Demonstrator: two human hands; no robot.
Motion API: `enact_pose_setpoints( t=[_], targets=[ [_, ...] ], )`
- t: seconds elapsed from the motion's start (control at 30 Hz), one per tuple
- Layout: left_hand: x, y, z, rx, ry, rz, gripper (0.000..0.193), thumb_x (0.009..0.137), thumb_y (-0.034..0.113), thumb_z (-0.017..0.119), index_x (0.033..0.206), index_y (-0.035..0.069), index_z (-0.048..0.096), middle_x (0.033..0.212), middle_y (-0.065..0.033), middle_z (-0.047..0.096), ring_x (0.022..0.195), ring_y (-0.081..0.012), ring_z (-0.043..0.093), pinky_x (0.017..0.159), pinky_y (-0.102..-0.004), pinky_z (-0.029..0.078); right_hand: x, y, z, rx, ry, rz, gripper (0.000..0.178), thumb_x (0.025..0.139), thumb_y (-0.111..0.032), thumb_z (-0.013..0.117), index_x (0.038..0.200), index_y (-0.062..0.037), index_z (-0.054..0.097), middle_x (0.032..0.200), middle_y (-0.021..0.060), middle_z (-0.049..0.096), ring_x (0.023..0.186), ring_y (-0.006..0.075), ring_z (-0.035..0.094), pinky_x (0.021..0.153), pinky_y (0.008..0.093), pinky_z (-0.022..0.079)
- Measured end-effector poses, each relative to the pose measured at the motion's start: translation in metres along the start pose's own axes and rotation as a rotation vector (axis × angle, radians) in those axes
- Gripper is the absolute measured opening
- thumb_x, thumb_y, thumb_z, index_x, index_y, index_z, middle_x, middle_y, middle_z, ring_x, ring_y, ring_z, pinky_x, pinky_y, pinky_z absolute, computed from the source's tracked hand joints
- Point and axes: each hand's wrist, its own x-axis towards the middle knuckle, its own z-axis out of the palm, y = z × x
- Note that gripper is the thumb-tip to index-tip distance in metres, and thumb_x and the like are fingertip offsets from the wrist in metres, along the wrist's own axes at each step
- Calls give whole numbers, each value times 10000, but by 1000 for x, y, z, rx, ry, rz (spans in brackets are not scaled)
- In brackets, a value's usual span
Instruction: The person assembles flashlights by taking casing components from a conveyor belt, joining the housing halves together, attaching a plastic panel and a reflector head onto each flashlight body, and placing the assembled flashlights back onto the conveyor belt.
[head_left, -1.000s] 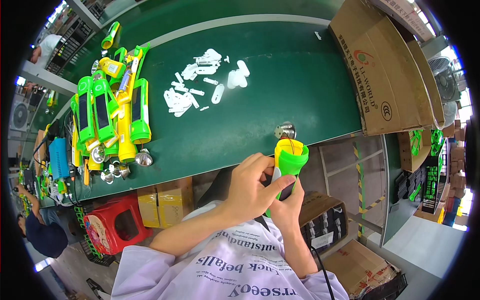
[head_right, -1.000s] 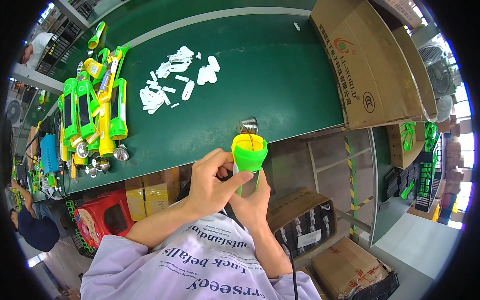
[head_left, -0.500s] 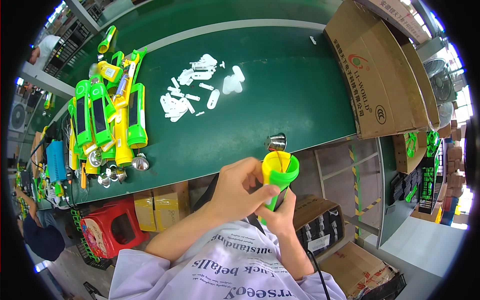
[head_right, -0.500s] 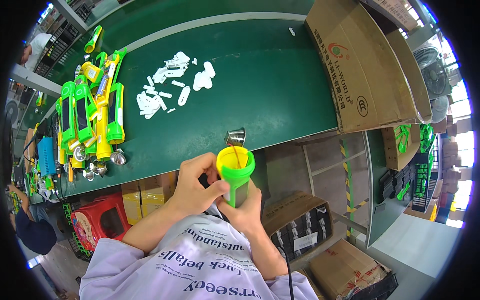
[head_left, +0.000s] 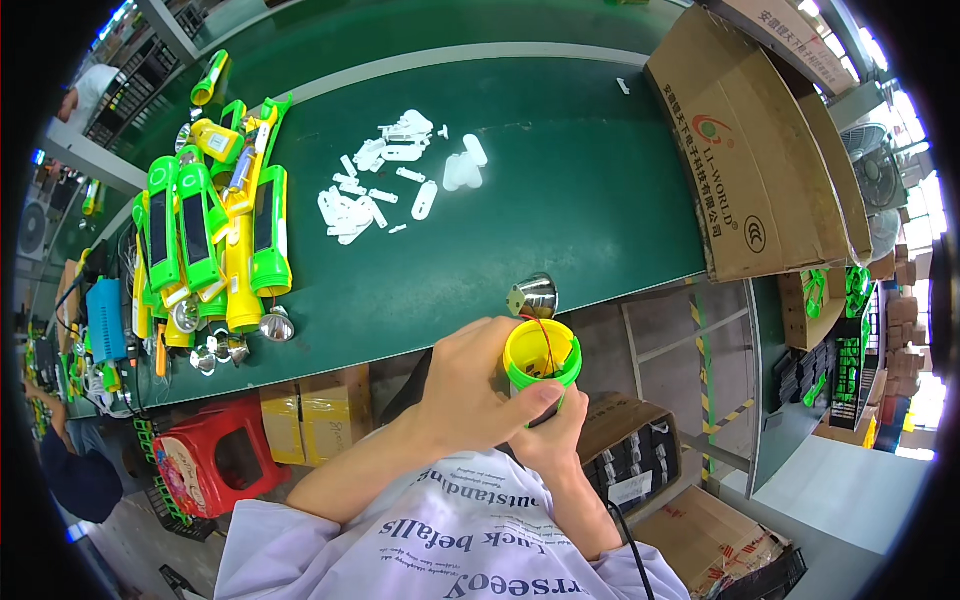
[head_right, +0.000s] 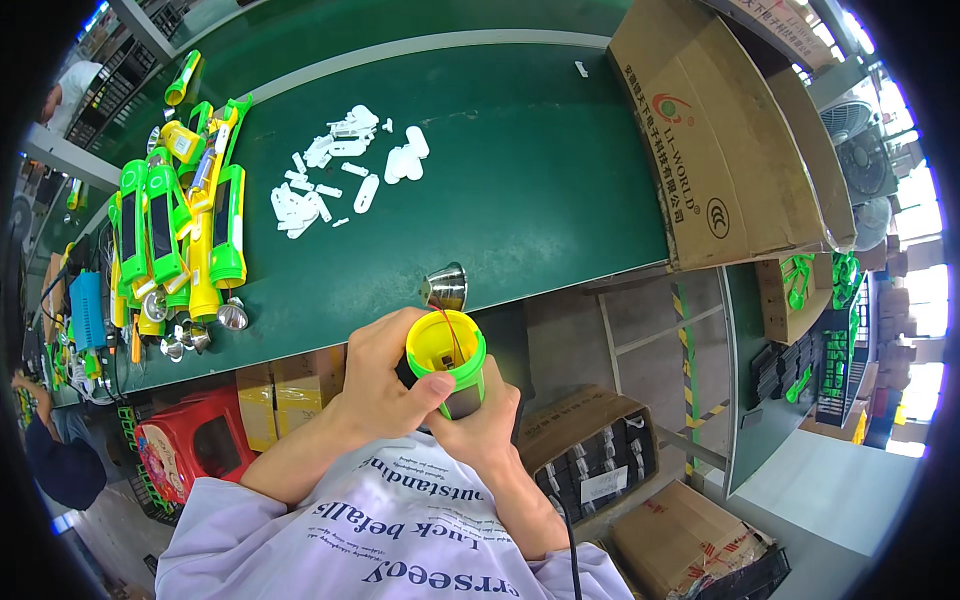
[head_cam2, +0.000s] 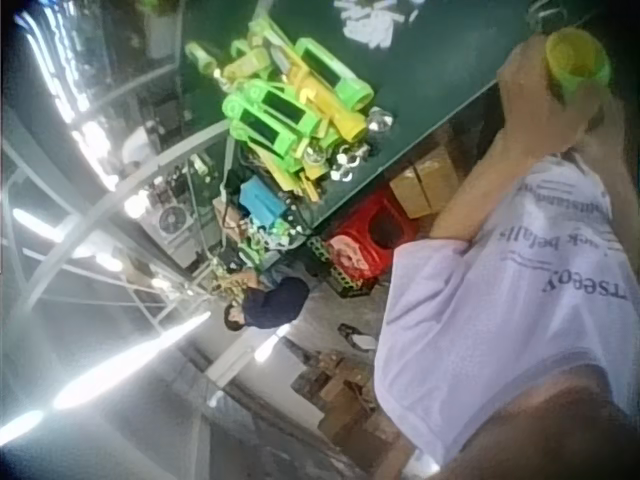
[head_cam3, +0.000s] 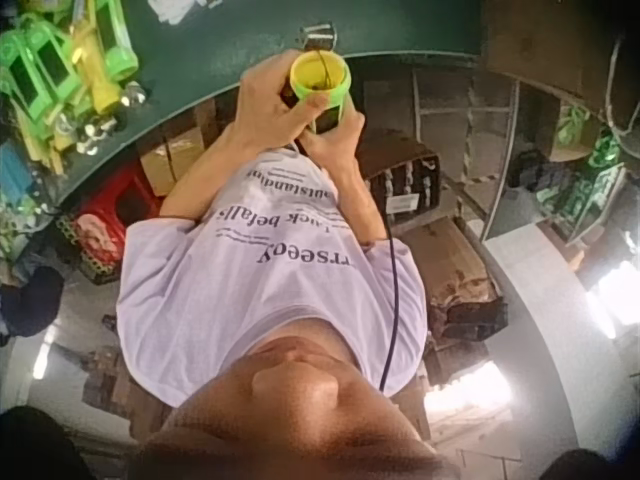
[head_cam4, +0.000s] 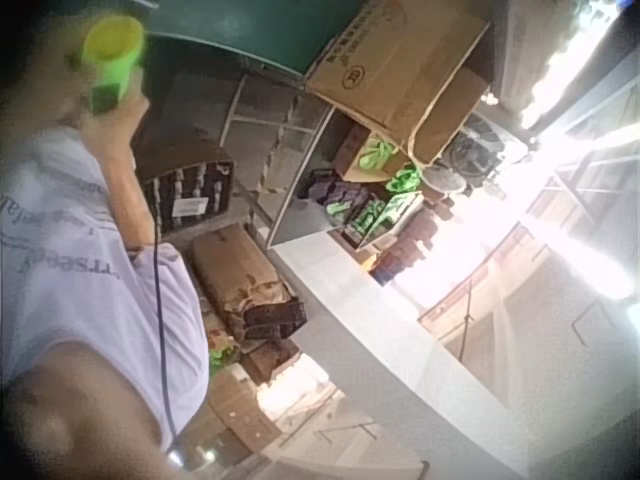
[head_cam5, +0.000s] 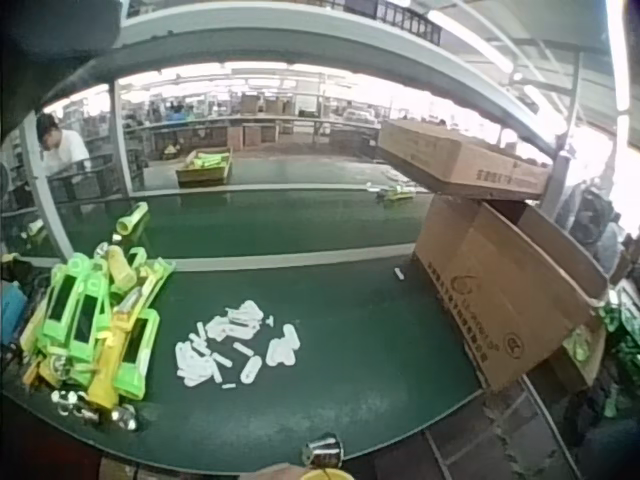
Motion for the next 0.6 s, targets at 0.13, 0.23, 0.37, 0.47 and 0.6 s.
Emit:
enact_pose_setpoints(
  t=[0.13, 0.23, 0.37, 0.47, 0.6],
  targets=[
    [-3, 18, 8, -86, 41, -272, 450, 673, 303, 850, 957, 22, 642, 816, -104, 667, 681, -250, 653, 632, -330, 516, -2, 15, 4, -82, 65, -97, 394, 675, -115, 804, 989, -14, 587, 790, 124, 685, 672, 219, 702, 622, 301, 534],
    [-3, 20, 9, -89, 77, -221, 450, 639, 283, 864, 928, 28, 632, 813, -104, 664, 685, -252, 650, 649, -329, 519, 0, 9, 4, -86, 61, -158, 396, 662, -114, 811, 974, -13, 590, 783, 125, 675, 661, 223, 699, 604, 302, 529],
    [-3, 21, 10, -75, 71, -228, 443, 635, 269, 859, 927, 27, 630, 816, -104, 665, 680, -252, 648, 651, -331, 521, -3, 11, 6, -106, 62, -181, 431, 639, -116, 823, 1001, -15, 612, 875, 131, 674, 710, 222, 704, 625, 304, 532],
    [-5, 20, 10, -89, 64, -236, 474, 633, 295, 876, 938, 24, 633, 813, -103, 667, 722, -254, 654, 675, -336, 521, -5, 10, 4, -179, 75, -200, 454, 627, -111, 824, 1024, -15, 625, 914, 125, 667, 753, 211, 701, 655, 303, 533],
    [-4, 13, 8, -45, 19, -210, 538, 672, 341, 875, 1025, 11, 637, 894, -115, 679, 811, -262, 660, 743, -345, 519, 0, 5, 6, -38, 48, -75, 456, 650, -118, 811, 1043, -3, 611, 870, 86, 656, 775, 209, 698, 671, 301, 532]
  ],
)
